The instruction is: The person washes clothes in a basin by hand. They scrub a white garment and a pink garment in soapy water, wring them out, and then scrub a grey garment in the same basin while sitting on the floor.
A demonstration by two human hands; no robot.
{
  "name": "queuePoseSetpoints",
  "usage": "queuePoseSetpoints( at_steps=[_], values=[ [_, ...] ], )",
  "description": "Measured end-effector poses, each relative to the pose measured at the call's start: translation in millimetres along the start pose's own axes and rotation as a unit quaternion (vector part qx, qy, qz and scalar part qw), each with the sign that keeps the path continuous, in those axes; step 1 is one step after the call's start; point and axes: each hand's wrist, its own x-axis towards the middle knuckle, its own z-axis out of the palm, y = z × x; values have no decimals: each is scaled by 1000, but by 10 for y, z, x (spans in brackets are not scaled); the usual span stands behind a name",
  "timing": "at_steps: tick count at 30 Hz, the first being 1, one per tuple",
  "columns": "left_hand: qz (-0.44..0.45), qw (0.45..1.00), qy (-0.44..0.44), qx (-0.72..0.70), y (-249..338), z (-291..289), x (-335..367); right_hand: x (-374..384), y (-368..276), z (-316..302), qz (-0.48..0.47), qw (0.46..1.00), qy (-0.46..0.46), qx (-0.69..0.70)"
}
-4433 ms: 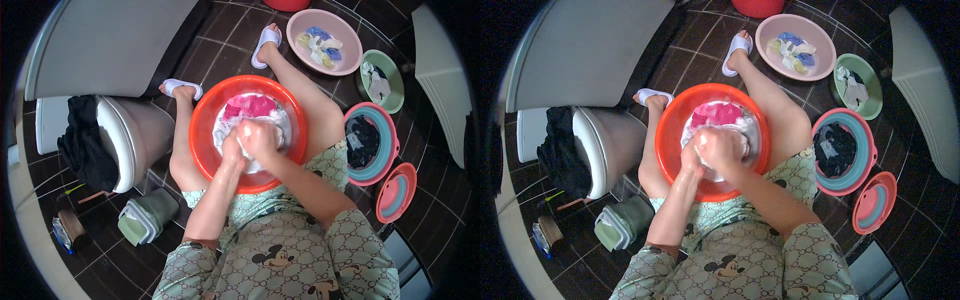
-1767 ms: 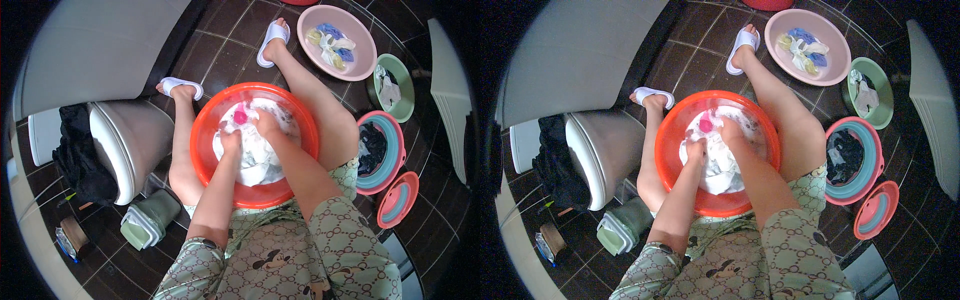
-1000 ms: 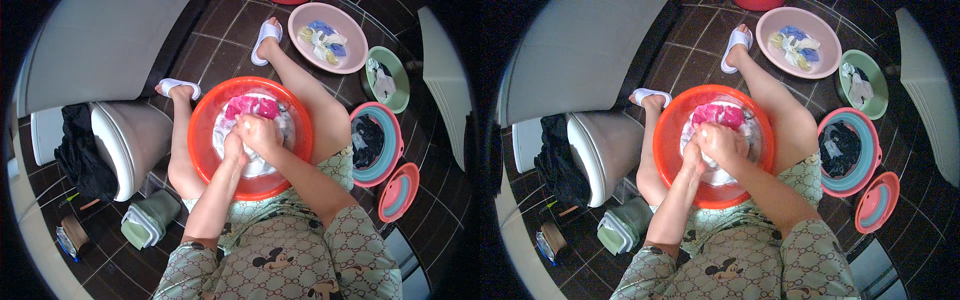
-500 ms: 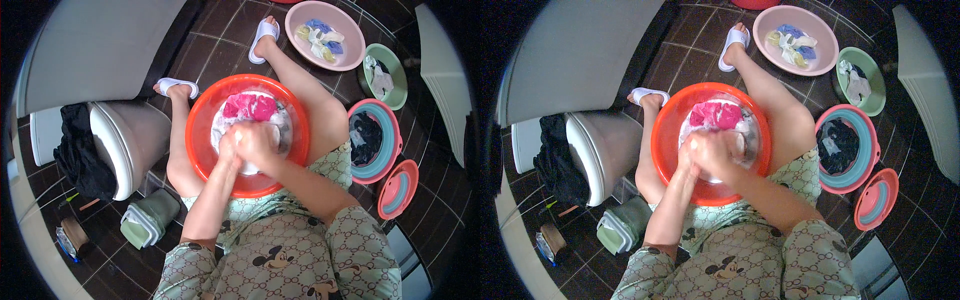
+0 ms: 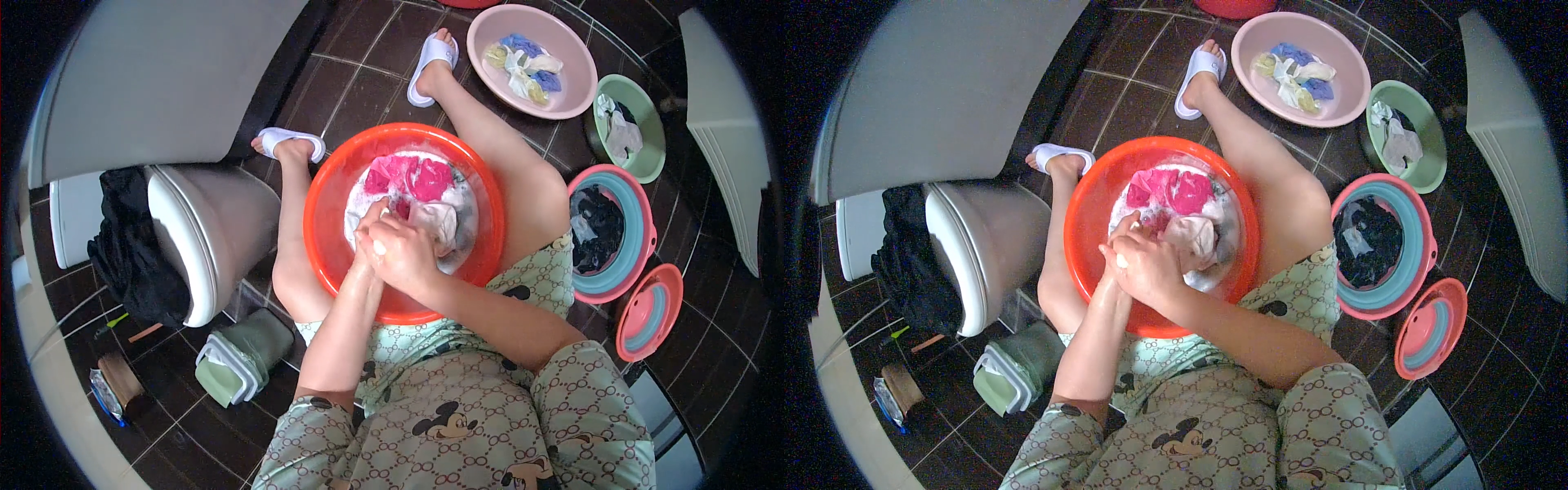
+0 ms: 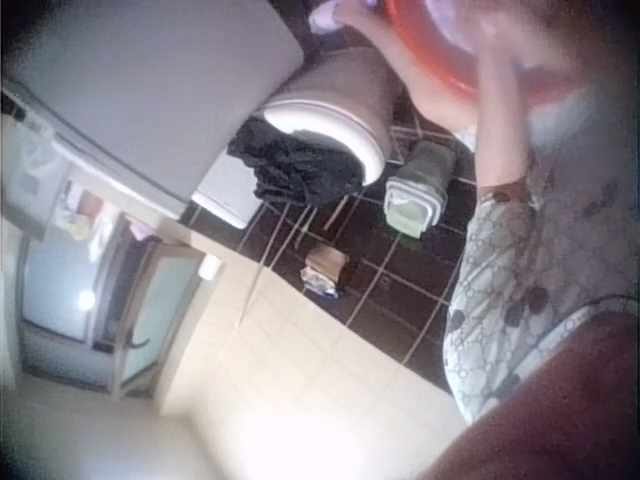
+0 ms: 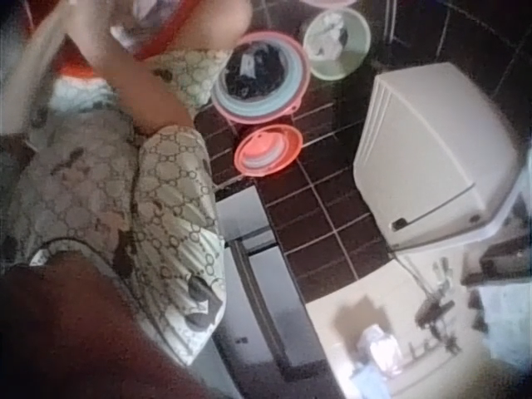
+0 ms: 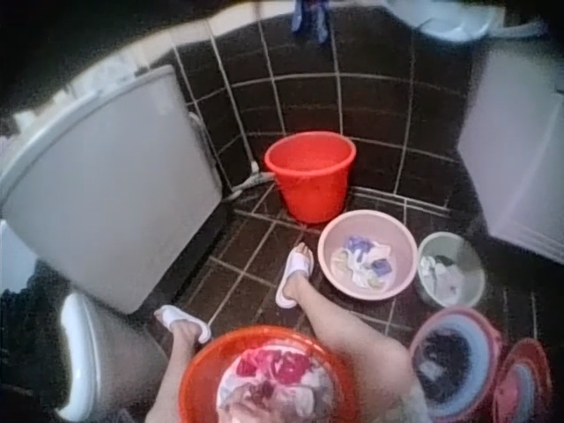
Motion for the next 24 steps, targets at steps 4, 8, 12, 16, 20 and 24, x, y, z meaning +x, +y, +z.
queuePoseSetpoints(
  at_steps=[4, 8, 12, 16, 20, 24],
  values=[
    [-111, 987, 94, -66, 140, 397, -64, 170, 801, 52, 204, 978, -20, -38],
    [-51, 988, 67, -126, 264, -6, -4, 274, 800, -197, 222, 963, -77, 132],
    [-23, 993, 87, -78, 407, 183, -127, 226, 911, -230, 263, 916, -71, 295],
    [111, 992, 31, 45, 228, -48, -8, 227, 801, -179, 248, 908, -51, 334],
    [49, 994, 94, 7, 128, 28, 102, 16, 110, -112, 33, 993, 8, 115],
    [40, 998, 5, -42, -55, 23, 7, 7, 144, 26, -55, 996, 12, -69]
  ],
)
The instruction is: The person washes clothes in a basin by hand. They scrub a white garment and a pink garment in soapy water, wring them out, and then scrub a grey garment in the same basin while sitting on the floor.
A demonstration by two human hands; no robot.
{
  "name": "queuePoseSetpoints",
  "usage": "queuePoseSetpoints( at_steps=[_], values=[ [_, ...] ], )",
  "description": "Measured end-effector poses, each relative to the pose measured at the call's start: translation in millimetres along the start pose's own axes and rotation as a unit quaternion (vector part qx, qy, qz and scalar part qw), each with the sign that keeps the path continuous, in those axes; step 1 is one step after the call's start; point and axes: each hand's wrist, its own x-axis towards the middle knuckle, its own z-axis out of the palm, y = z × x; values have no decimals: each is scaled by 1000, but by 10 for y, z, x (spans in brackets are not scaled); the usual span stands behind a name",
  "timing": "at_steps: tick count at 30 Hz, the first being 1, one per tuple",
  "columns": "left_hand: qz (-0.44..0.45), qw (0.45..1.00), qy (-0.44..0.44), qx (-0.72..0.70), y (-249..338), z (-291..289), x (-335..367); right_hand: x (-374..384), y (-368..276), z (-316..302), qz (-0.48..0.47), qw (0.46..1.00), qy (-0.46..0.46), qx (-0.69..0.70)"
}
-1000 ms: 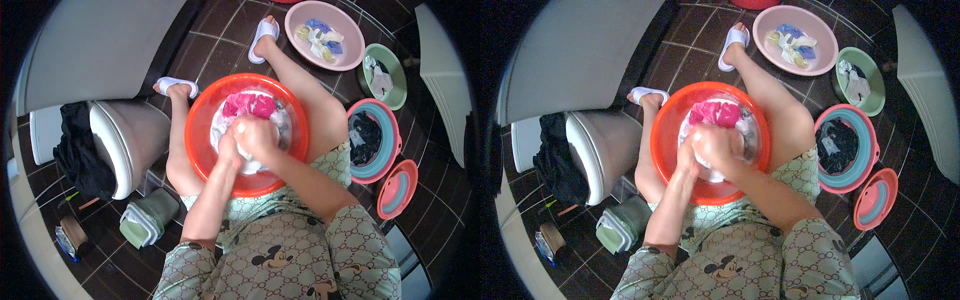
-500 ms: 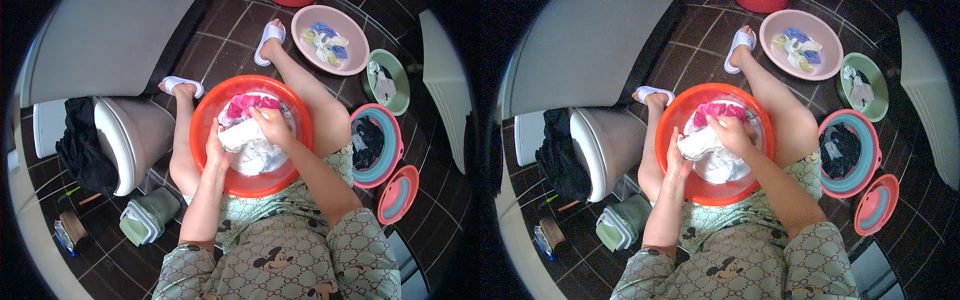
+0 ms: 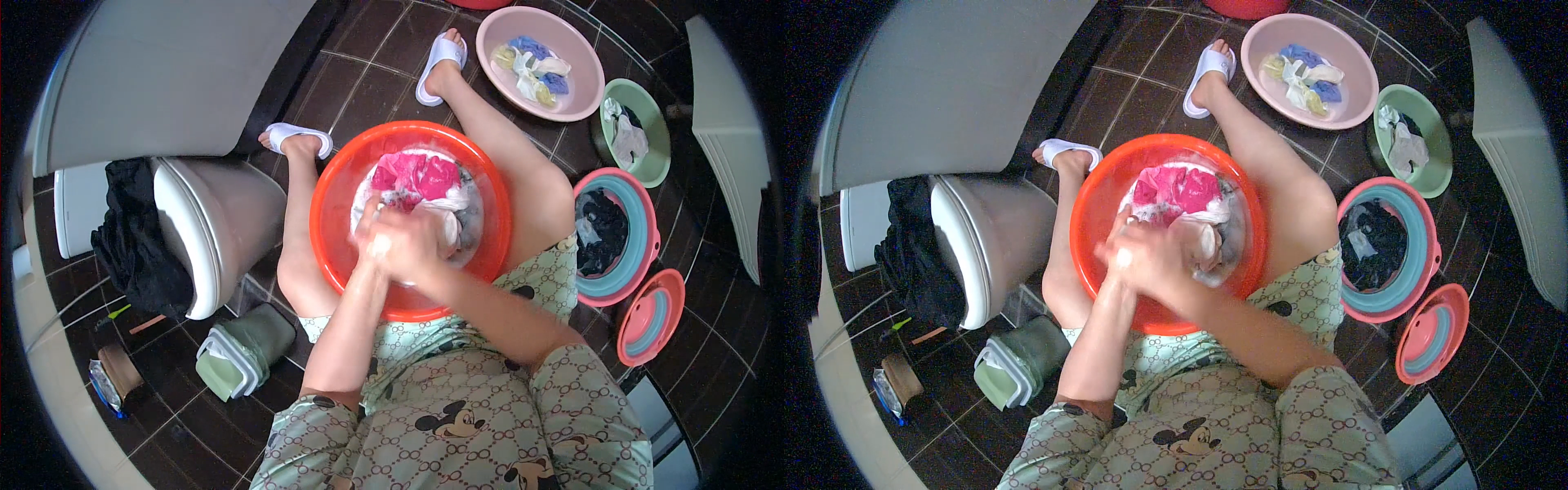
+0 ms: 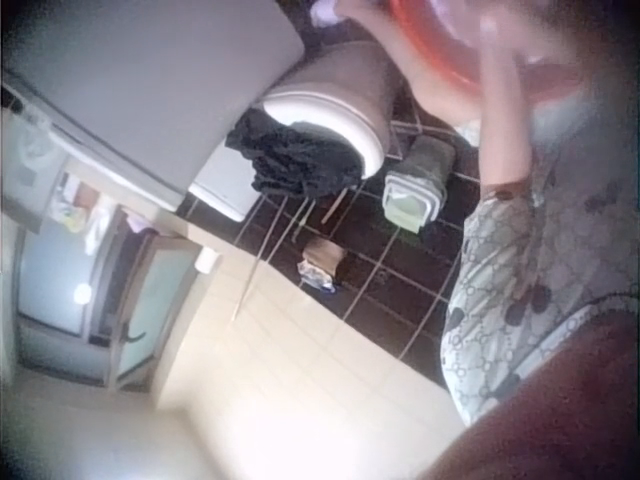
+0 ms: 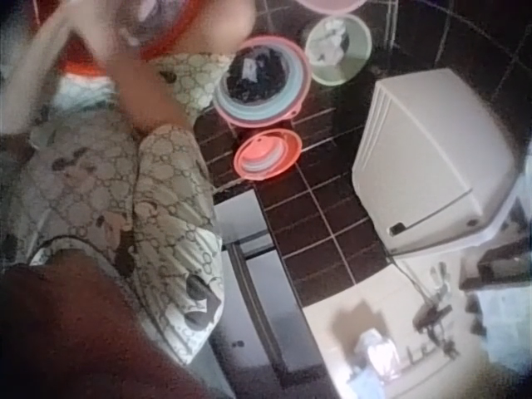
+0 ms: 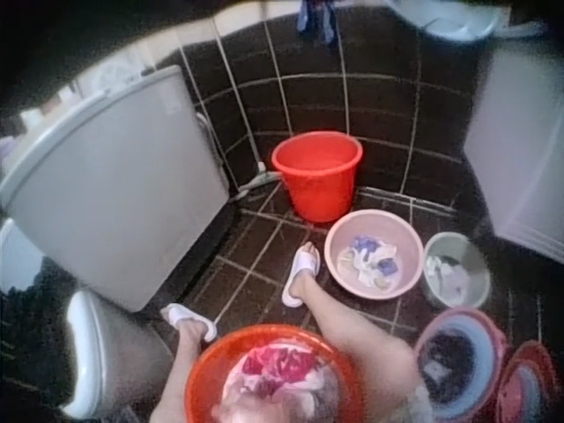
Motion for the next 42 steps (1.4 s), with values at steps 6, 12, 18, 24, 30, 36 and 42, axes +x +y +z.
queuePoseSetpoints(
  at_steps=[6, 12, 18, 24, 30, 36, 42],
  values=[
    [-11, 992, -62, 105, 20, -291, 63, 73, -46, 17, 59, 997, -34, 43],
    [-113, 986, 117, 24, 116, 397, -150, 118, 389, 17, 169, 985, -37, 18],
    [-85, 994, 76, -1, -25, 63, -66, -24, 285, 113, 48, 998, -20, 40],
    [-136, 986, 85, -49, 395, 114, 14, 80, 1163, 206, 280, 939, -160, 116],
    [34, 990, 72, 116, 79, -457, 519, 253, 1248, 352, 302, 917, -145, 214],
    [10, 975, 141, 169, -573, -705, 860, -173, 1271, 764, 234, 949, -203, -61],
    [-79, 881, 191, 426, -606, -593, 990, -298, 1647, 1010, 252, 933, -245, -79]
  ],
)
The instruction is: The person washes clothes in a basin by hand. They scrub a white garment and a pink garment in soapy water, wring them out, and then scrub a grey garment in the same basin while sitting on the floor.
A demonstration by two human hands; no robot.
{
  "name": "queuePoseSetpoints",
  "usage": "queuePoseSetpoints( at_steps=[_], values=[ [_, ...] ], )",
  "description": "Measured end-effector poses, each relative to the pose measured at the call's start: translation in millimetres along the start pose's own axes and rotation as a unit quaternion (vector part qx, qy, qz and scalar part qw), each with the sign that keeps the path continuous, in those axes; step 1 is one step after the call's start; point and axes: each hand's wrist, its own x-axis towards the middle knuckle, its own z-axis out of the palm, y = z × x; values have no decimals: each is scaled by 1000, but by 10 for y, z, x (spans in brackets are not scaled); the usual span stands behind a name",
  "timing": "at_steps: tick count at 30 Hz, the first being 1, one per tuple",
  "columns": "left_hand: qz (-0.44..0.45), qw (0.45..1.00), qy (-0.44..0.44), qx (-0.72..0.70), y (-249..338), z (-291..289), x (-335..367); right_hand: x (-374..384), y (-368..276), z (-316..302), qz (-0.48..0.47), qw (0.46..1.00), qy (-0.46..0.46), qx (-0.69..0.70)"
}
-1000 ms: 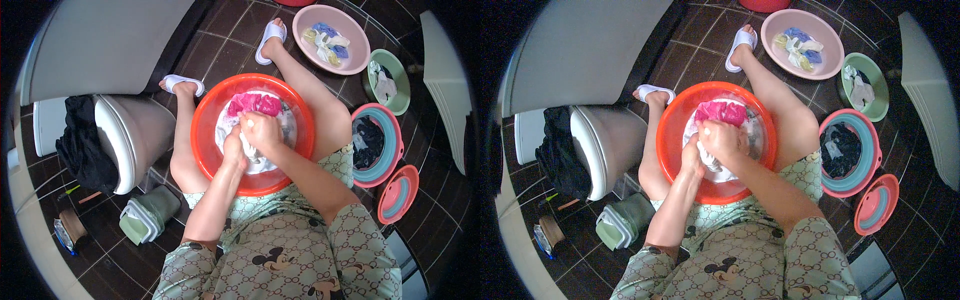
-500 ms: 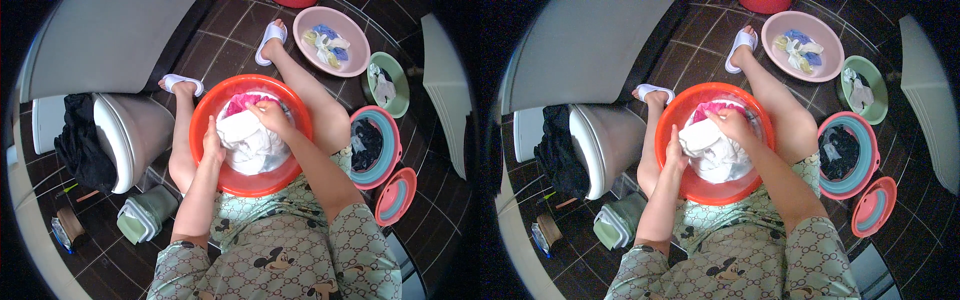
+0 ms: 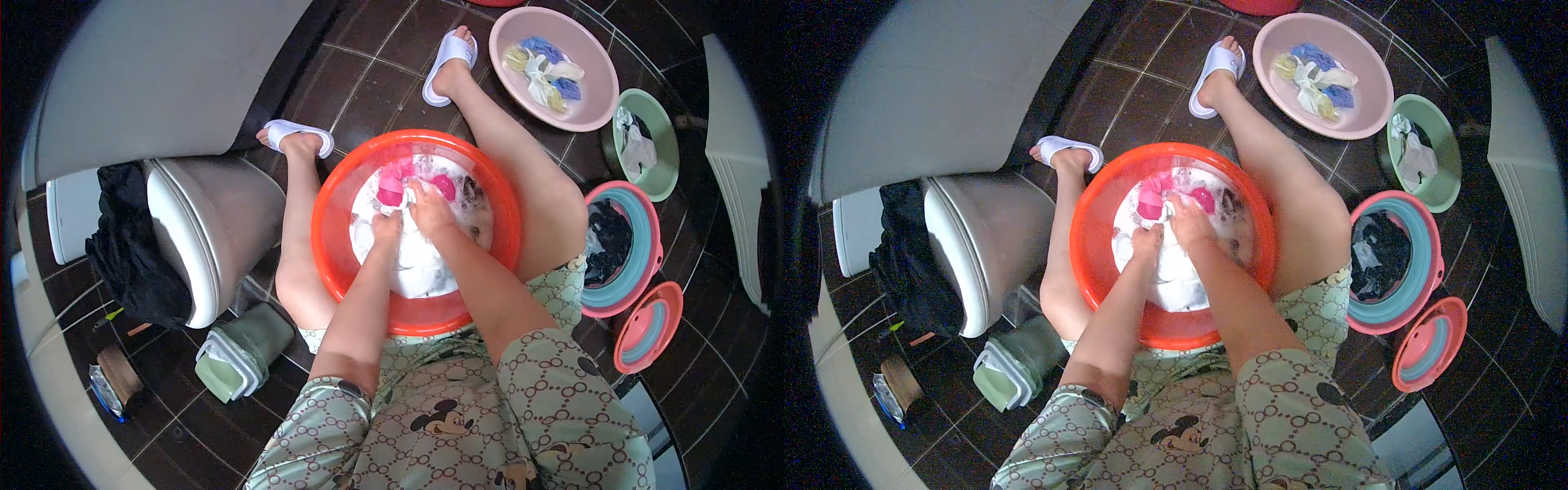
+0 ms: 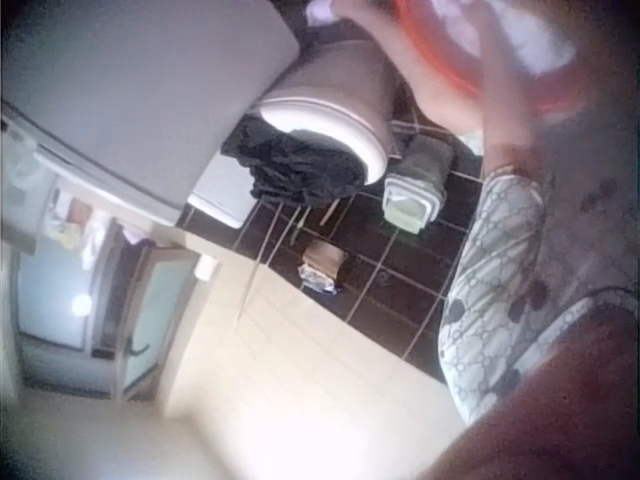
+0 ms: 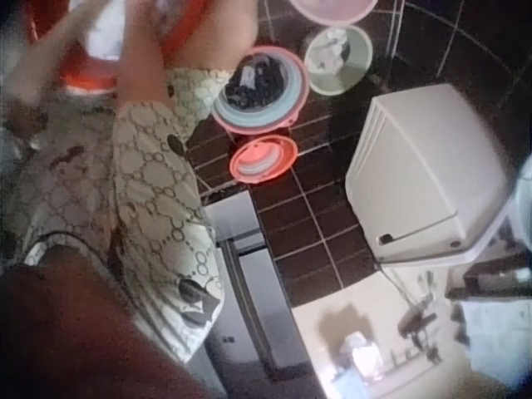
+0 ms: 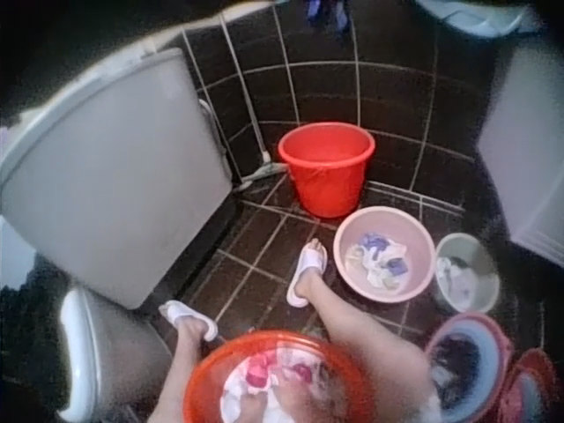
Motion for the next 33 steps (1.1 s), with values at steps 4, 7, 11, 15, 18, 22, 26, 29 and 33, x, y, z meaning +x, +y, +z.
queuePoseSetpoints(
  at_steps=[4, 7, 11, 15, 18, 22, 26, 29, 33],
  values=[
    [3, 992, 102, 75, -242, -89, 219, 48, -209, -96, 89, 978, -180, 57],
    [1, 992, 114, 51, -510, -162, 565, 219, -92, -125, 70, 983, -171, 1],
    [6, 974, 65, -215, -489, -200, 384, 80, -114, -98, -4, 993, 72, 91],
    [-46, 847, -204, -488, -140, -349, 22, -684, -1084, -706, -52, 986, 36, 156],
    [-37, 833, -305, -461, 408, -206, -646, -1088, -1190, -865, -160, 969, 151, 109],
    [-44, 877, -186, -440, 503, -150, -637, -763, -1051, -913, -158, 969, 118, 150],
    [-51, 901, -133, -410, 644, -99, -777, -568, -1031, -974, -9, 989, 132, 71],
    [25, 853, -271, -446, 537, -282, -775, -877, -1201, -940, -171, 955, 198, 138],
    [-72, 885, -196, -417, 520, -232, -856, -531, -971, -1026, 19, 984, 107, 140]
  ],
)
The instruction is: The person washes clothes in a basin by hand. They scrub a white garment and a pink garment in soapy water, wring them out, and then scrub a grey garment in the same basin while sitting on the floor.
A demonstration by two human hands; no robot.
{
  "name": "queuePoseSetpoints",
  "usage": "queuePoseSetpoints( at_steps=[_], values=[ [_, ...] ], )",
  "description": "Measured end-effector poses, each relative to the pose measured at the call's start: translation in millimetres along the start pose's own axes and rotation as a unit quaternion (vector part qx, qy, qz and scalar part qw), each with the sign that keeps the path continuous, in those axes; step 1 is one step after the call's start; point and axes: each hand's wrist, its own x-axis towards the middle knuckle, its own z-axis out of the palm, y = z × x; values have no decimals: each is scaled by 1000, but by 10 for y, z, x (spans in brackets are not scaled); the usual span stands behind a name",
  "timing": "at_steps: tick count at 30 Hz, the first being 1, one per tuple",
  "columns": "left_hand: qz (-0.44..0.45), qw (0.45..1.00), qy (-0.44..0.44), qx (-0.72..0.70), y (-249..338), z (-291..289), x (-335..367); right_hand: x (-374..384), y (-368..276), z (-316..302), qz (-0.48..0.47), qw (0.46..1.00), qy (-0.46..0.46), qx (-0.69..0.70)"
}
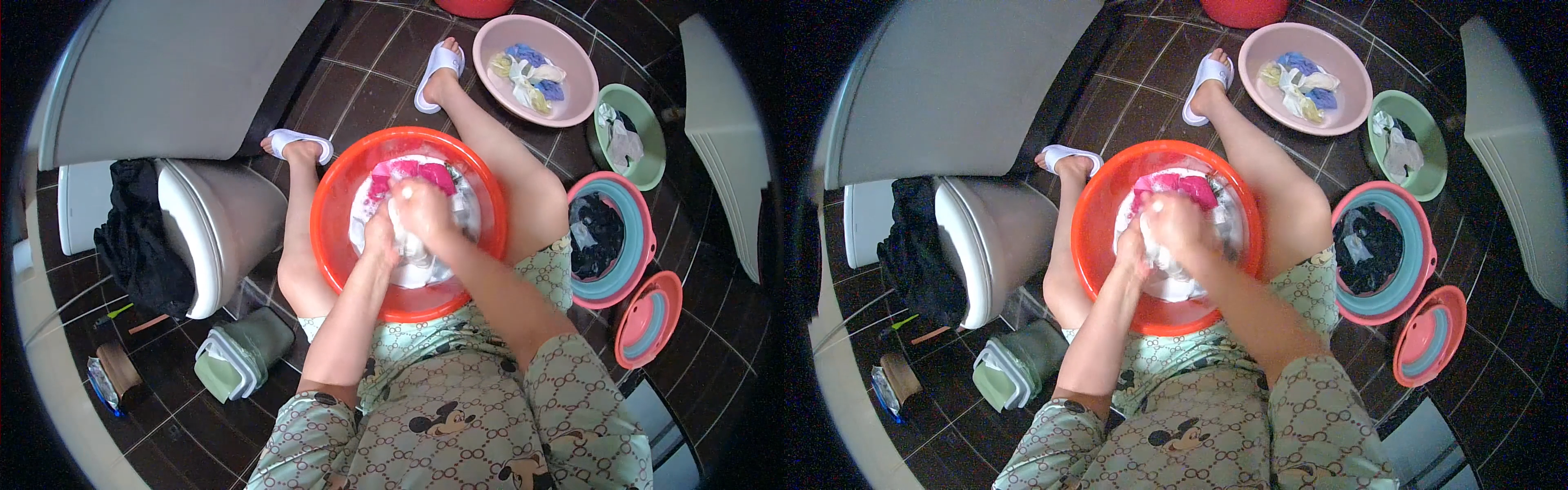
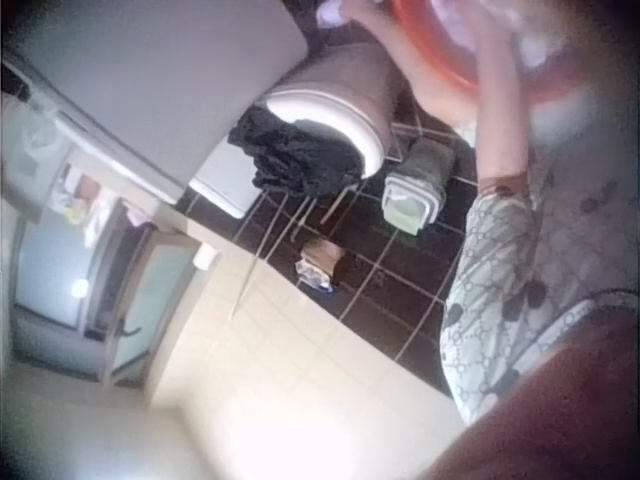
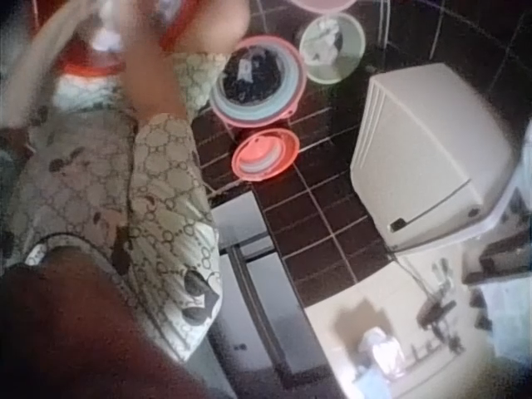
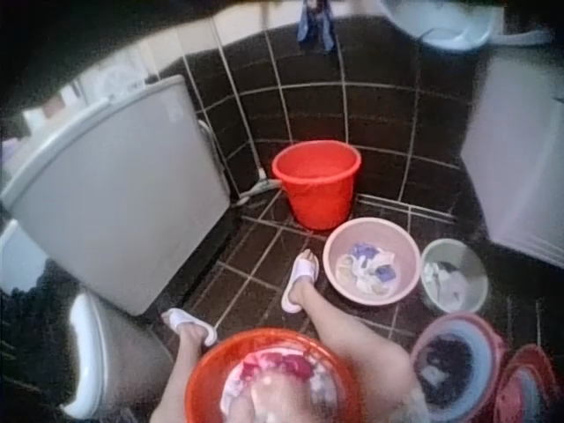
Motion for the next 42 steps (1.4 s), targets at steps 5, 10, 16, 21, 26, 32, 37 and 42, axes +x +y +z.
queuePoseSetpoints(
  at_steps=[5, 10, 16, 21, 26, 32, 37, 42],
  values=[
    [58, 998, -28, 6, 511, 217, -428, 112, 266, -153, 28, 987, -36, 157],
    [354, 877, 104, 309, 347, -425, -140, -8, 261, -169, 153, 884, -99, 431],
    [214, 881, -123, 404, -287, -214, -453, -193, 182, -364, 157, 721, -98, 668],
    [392, 720, -82, 567, -133, -541, -359, -200, 75, -688, 62, 732, -160, 659],
    [202, 879, -148, 407, 496, -370, -795, -217, 229, -742, 0, 885, -106, 453],
    [240, 910, -96, 324, 958, -80, -1189, 3, 838, -711, 31, 939, -33, 341],
    [267, 919, -104, 272, 1228, -200, -1150, -115, 564, -921, 37, 893, -165, 416],
    [317, 888, -59, 328, 1252, -149, -1080, -100, 458, -1086, 83, 880, -347, 313]
  ],
)
